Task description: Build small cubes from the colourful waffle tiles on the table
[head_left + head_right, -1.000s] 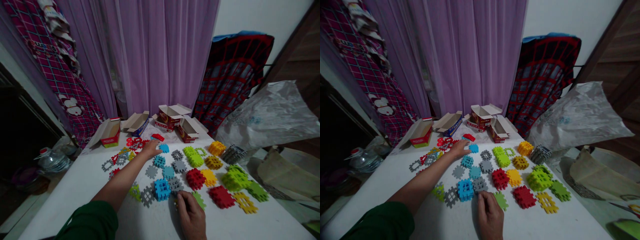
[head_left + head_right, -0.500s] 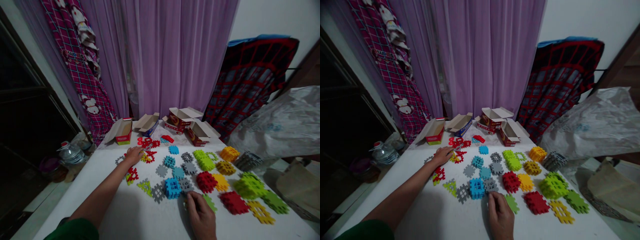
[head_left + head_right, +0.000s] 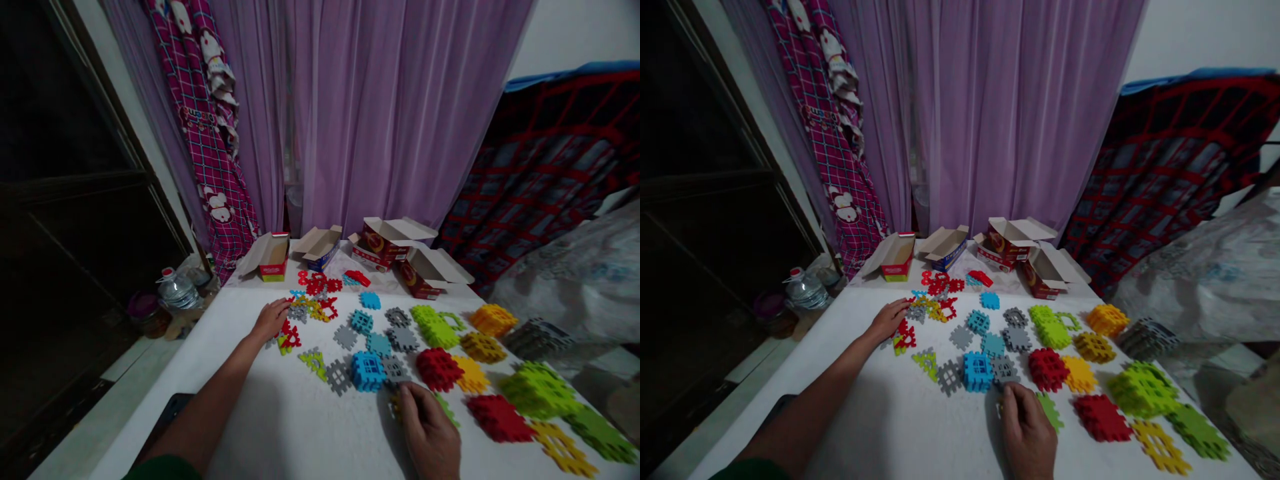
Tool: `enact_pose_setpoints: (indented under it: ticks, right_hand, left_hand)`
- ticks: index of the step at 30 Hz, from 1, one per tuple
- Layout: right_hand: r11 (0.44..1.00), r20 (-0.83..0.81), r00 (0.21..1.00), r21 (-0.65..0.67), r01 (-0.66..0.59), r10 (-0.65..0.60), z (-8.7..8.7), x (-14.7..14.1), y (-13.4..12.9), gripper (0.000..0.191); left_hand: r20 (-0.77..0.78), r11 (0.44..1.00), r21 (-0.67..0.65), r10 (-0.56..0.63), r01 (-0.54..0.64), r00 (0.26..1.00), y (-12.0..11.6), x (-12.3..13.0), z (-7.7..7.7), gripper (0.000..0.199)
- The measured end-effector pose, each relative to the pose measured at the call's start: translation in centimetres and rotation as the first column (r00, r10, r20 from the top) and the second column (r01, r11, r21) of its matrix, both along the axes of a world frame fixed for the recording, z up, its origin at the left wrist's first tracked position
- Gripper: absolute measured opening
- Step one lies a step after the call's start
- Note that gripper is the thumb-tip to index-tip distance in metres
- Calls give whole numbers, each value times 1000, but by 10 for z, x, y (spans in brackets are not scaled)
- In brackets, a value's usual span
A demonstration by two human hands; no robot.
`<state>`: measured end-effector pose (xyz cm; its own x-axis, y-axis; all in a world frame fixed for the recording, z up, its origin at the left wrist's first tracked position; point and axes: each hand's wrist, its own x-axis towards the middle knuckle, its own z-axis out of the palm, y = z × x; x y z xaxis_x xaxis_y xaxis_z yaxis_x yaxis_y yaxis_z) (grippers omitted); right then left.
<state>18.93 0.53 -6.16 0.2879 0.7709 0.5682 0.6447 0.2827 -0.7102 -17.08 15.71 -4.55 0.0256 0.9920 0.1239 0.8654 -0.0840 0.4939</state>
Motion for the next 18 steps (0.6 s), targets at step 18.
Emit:
enact_pose_setpoints:
  ticks: [18]
  right_hand:
    - [984, 215, 976, 175, -19, -19, 5, -7, -13, 32]
  left_hand:
    - [163, 973, 196, 87, -119, 983, -72, -13, -13, 28]
